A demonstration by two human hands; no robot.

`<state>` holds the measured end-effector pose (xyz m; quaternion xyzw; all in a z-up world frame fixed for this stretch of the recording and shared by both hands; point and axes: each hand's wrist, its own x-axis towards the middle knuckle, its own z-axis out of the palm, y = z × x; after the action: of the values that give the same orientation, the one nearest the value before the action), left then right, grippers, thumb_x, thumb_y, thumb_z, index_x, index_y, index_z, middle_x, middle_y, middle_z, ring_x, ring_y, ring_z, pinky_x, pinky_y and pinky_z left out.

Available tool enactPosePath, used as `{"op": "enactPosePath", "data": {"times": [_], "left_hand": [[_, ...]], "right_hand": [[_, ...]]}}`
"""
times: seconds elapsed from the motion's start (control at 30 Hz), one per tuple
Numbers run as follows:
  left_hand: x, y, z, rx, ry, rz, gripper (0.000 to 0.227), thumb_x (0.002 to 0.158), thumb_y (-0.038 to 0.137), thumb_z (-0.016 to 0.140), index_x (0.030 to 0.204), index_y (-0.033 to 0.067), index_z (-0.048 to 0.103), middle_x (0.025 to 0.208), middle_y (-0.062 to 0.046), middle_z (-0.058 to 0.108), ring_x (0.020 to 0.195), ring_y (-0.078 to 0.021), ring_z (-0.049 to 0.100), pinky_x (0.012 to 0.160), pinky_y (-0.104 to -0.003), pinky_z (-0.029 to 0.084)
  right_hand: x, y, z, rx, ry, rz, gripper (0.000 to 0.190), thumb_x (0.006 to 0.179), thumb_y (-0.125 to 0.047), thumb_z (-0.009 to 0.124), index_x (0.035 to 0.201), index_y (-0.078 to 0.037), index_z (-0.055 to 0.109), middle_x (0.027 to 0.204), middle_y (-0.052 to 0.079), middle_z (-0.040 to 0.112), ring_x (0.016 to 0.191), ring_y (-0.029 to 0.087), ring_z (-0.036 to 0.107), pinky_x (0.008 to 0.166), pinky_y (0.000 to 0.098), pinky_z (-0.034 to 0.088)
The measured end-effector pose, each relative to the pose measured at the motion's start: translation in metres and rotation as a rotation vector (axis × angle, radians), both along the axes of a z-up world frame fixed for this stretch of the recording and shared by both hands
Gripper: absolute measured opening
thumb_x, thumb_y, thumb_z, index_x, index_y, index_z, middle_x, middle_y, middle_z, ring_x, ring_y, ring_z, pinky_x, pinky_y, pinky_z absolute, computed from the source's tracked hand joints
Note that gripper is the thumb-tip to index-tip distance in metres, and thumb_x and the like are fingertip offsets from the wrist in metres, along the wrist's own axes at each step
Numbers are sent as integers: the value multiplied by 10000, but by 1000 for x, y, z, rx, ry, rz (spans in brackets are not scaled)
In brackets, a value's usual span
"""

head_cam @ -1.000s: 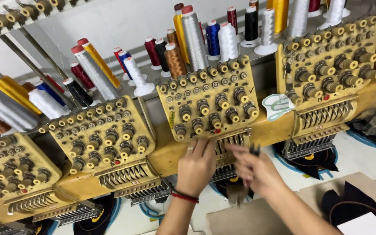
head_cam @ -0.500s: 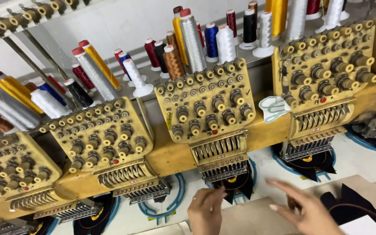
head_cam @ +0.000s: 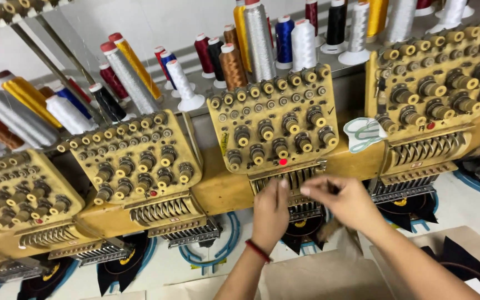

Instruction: Threading and setting up an industrial multi-head embroidery machine, including adjusting tension and loading hoops.

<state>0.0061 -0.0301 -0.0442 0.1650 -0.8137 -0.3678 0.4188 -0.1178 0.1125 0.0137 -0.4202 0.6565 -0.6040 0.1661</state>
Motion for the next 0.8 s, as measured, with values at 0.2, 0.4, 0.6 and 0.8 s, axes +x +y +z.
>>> {"op": "enactPosePath", "data": {"times": [0.2,0.4,0.6,0.8], "left_hand": [[-8,13,-6,18,141,321,377,1155,182,538,824,42,650,668,-148,705,625,-327,731,547,-386,550],[3,22,-17,-214,159,333,158,1100,148,569,1146,48,683,1032,-95,646,790,-259,684,642,-375,558],[2,23,-12,-342,170,388,140,1062,91,618,1173,53,695,1054,-86,635,901,-255,655,741,-394,577],[-2,22,-12,-389,174,406,143,1041,69,658,1176,25,681,1004,-94,600,878,-258,632,735,-392,558]], "right_hand": [[-2,-29,7,-50,76,-203,119,875,-186,898,989,-156,913,635,47,753,651,122,657,664,306,551],[-15,-47,-6,-25,302,-195,259,936,-267,808,1100,-75,863,1136,62,857,1056,173,814,930,294,632],[-23,-53,-18,-48,485,-210,248,959,-265,789,1112,-82,858,1140,75,847,1071,208,810,977,331,633],[-22,-54,-14,11,521,-233,244,964,-312,780,1097,-129,870,1149,33,850,1071,175,809,878,312,650]]}}
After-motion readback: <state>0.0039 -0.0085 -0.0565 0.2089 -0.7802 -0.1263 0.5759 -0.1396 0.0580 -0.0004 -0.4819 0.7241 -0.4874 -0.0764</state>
